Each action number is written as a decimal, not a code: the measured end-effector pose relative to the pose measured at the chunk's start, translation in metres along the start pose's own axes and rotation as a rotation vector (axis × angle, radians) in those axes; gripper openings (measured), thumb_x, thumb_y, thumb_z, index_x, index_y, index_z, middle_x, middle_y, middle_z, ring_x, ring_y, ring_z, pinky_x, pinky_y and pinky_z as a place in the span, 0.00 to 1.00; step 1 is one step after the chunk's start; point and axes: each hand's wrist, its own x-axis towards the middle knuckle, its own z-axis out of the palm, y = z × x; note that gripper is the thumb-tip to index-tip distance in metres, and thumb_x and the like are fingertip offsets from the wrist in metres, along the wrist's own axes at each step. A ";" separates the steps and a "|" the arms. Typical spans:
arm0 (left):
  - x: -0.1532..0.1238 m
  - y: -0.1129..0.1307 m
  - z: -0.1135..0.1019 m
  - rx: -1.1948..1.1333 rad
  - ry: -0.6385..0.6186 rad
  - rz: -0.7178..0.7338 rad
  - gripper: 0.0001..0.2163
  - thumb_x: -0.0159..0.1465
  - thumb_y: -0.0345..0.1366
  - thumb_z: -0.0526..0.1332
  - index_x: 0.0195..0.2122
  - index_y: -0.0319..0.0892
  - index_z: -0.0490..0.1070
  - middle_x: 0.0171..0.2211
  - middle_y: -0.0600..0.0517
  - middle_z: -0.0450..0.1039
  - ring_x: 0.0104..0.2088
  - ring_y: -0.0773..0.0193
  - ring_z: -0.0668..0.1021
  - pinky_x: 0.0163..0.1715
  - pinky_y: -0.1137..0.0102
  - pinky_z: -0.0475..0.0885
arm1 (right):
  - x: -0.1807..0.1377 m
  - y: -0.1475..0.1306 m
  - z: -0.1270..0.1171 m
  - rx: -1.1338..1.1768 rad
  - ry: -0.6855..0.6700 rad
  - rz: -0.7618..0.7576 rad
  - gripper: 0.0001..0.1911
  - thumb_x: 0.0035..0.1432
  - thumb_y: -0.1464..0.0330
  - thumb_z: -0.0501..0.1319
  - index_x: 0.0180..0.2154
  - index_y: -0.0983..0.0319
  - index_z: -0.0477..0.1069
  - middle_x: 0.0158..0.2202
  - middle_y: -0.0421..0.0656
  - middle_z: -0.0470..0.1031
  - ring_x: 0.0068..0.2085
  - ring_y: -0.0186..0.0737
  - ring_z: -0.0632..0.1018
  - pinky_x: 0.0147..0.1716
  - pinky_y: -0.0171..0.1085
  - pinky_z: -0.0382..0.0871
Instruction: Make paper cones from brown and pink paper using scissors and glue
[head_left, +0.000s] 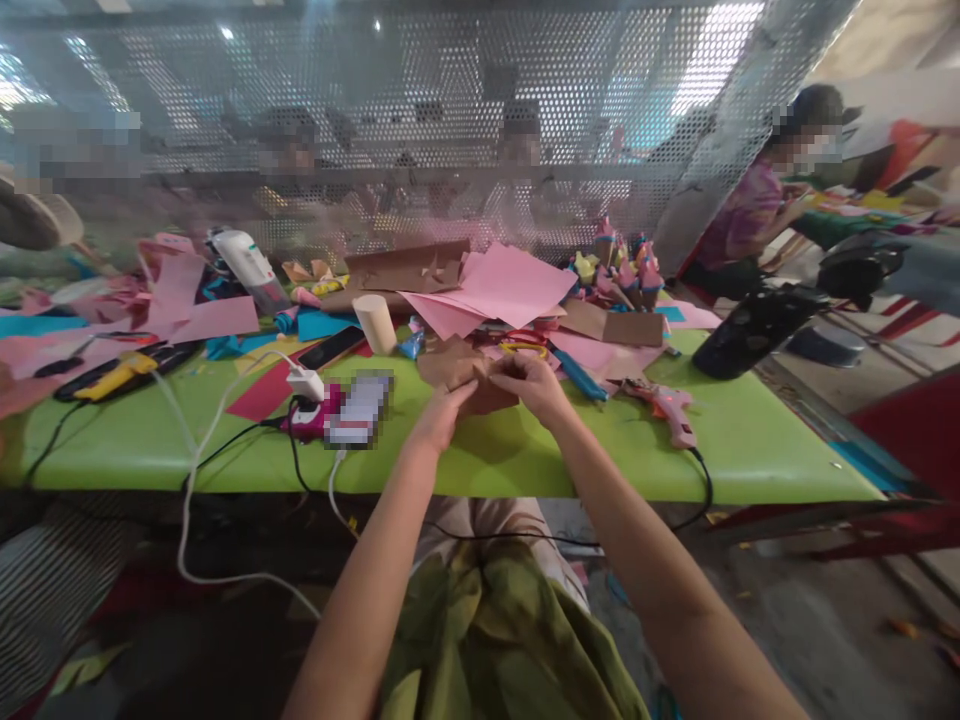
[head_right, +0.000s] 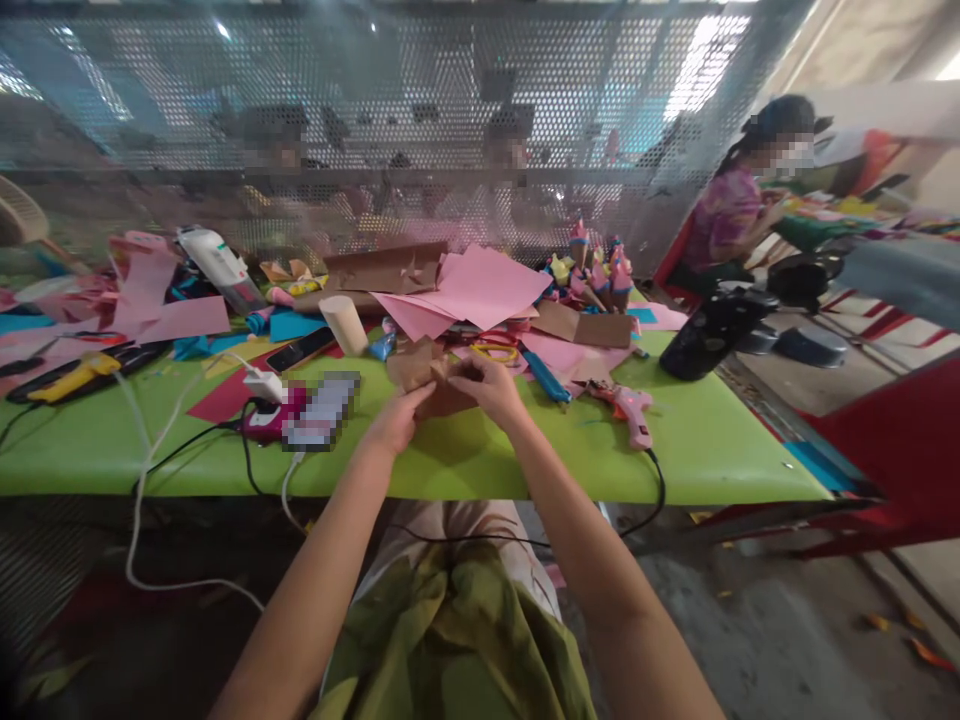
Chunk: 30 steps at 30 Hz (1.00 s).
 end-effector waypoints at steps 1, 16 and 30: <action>0.001 -0.003 -0.001 0.013 -0.008 0.011 0.21 0.47 0.39 0.77 0.43 0.43 0.82 0.44 0.47 0.83 0.54 0.48 0.79 0.57 0.57 0.70 | 0.000 0.001 0.001 -0.020 -0.001 -0.001 0.13 0.44 0.58 0.70 0.28 0.60 0.75 0.25 0.39 0.74 0.30 0.40 0.72 0.35 0.40 0.67; 0.003 -0.007 -0.005 -0.033 0.154 0.114 0.20 0.43 0.38 0.78 0.37 0.40 0.80 0.35 0.48 0.83 0.41 0.57 0.83 0.49 0.62 0.75 | -0.006 -0.004 -0.004 0.175 -0.068 0.000 0.16 0.54 0.59 0.63 0.42 0.57 0.80 0.26 0.38 0.73 0.24 0.34 0.70 0.27 0.36 0.68; 0.004 -0.010 -0.004 0.134 0.057 0.148 0.25 0.43 0.35 0.76 0.44 0.41 0.76 0.37 0.49 0.82 0.33 0.61 0.80 0.33 0.70 0.71 | -0.006 0.004 -0.002 -0.099 -0.157 -0.147 0.19 0.49 0.49 0.71 0.32 0.59 0.80 0.51 0.49 0.71 0.50 0.47 0.75 0.39 0.40 0.73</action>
